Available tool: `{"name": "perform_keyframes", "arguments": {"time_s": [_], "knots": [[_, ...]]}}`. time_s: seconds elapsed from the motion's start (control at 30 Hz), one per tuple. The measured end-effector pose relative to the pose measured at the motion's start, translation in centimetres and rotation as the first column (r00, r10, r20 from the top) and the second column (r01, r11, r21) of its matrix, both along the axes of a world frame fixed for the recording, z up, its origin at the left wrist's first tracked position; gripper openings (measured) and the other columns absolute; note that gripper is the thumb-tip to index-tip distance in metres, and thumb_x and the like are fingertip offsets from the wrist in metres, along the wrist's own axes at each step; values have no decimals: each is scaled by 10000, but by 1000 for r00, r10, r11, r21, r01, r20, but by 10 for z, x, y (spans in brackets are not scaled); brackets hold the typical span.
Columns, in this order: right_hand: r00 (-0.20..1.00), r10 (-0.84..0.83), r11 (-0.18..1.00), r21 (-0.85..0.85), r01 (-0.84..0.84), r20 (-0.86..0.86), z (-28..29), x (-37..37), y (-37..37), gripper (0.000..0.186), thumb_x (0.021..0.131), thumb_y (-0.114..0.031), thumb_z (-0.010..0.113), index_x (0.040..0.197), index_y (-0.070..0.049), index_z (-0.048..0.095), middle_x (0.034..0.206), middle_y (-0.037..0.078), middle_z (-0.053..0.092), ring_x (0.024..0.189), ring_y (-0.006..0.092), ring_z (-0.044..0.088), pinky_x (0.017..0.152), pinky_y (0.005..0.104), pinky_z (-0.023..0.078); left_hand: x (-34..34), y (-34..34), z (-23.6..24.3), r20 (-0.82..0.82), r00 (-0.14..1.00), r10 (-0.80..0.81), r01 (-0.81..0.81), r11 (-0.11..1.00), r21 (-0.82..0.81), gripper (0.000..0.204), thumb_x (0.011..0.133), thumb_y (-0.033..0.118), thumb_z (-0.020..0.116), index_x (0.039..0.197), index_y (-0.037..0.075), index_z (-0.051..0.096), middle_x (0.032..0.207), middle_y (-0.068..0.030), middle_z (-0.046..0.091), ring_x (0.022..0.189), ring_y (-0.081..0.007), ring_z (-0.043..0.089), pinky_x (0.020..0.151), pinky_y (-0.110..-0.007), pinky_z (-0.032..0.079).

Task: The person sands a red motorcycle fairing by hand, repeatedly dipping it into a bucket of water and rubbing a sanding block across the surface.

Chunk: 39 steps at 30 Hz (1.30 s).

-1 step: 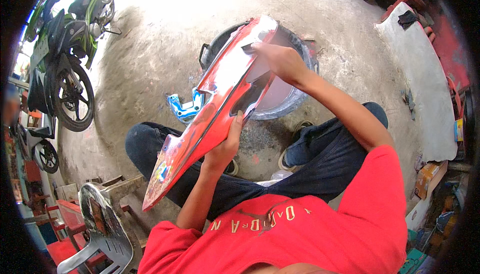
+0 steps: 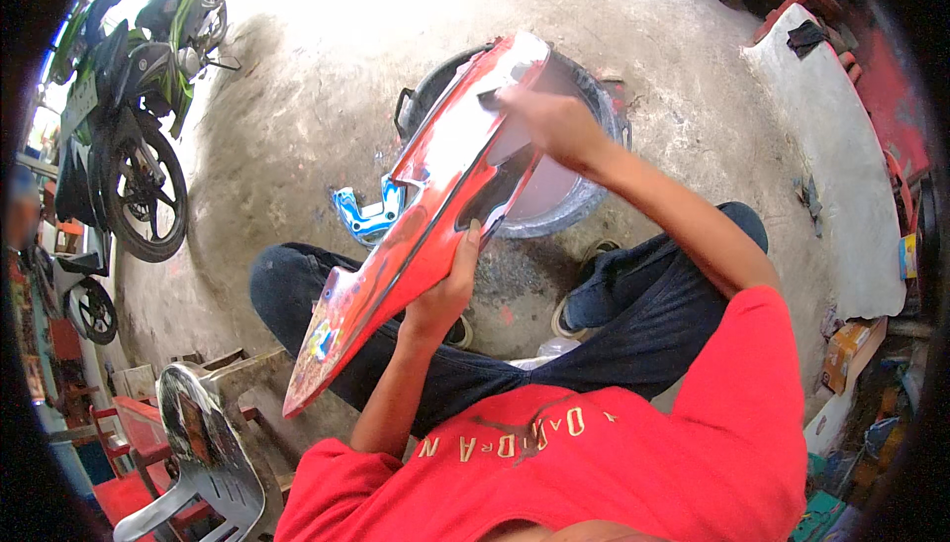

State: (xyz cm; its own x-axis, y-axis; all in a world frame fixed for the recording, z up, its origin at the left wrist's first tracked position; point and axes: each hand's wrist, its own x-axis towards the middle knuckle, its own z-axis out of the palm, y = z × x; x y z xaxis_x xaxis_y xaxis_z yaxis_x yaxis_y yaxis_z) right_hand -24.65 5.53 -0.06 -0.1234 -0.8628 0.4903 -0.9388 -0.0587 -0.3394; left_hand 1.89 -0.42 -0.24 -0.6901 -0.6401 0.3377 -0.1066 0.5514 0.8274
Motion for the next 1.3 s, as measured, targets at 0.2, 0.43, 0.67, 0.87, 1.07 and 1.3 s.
{"name": "perform_keyframes", "arguments": {"time_s": [0.2,0.43,0.67,0.87,1.07,1.3], "knots": [[977,211,959,-187,-214,-36,9,21,6,344,947,-92,556,1264,-81,689,1161,146,740,1044,297,737,923,408,594,-1,2,-9,-71,997,-5,13,993,116,286,936,141,753,1165,-20,699,1092,-156,735,948,-267,710,878,-379,549],[967,246,932,-255,-256,-70,32,60,5,391,891,-64,564,1262,-78,685,1185,183,725,1042,308,732,907,412,592,2,-7,-14,-149,989,-18,40,989,142,294,953,39,707,1230,-45,655,1067,-120,746,933,-175,706,862,-343,562],[970,228,967,-136,-217,79,34,58,8,475,854,60,594,1308,-65,655,1252,164,712,1125,325,713,953,416,582,-5,-1,1,-131,991,-22,23,1000,10,286,937,103,738,1191,-20,691,1140,-197,717,992,-324,699,914,-424,534],[977,-5,999,51,-6,215,35,3,0,352,913,-18,617,1255,-62,688,1182,157,738,1071,310,732,926,400,587,-6,-1,14,-127,991,-46,48,999,11,311,934,83,727,1224,-19,681,1136,-187,721,1031,-316,699,937,-410,528],[963,261,962,-104,-253,74,35,51,8,409,893,-49,583,1297,-34,643,1243,188,707,1118,323,711,979,426,568,-5,-2,-1,-196,980,-25,41,996,78,300,931,103,740,1208,-1,695,1106,-183,725,986,-322,697,902,-415,530],[967,255,956,-150,-253,-4,31,58,9,375,927,-49,623,1299,-73,663,1283,185,695,1159,332,698,983,411,577,-1,-3,-13,-164,986,-17,24,999,45,299,923,110,760,1187,-16,700,1089,-174,728,941,-309,700,868,-401,539]]}}
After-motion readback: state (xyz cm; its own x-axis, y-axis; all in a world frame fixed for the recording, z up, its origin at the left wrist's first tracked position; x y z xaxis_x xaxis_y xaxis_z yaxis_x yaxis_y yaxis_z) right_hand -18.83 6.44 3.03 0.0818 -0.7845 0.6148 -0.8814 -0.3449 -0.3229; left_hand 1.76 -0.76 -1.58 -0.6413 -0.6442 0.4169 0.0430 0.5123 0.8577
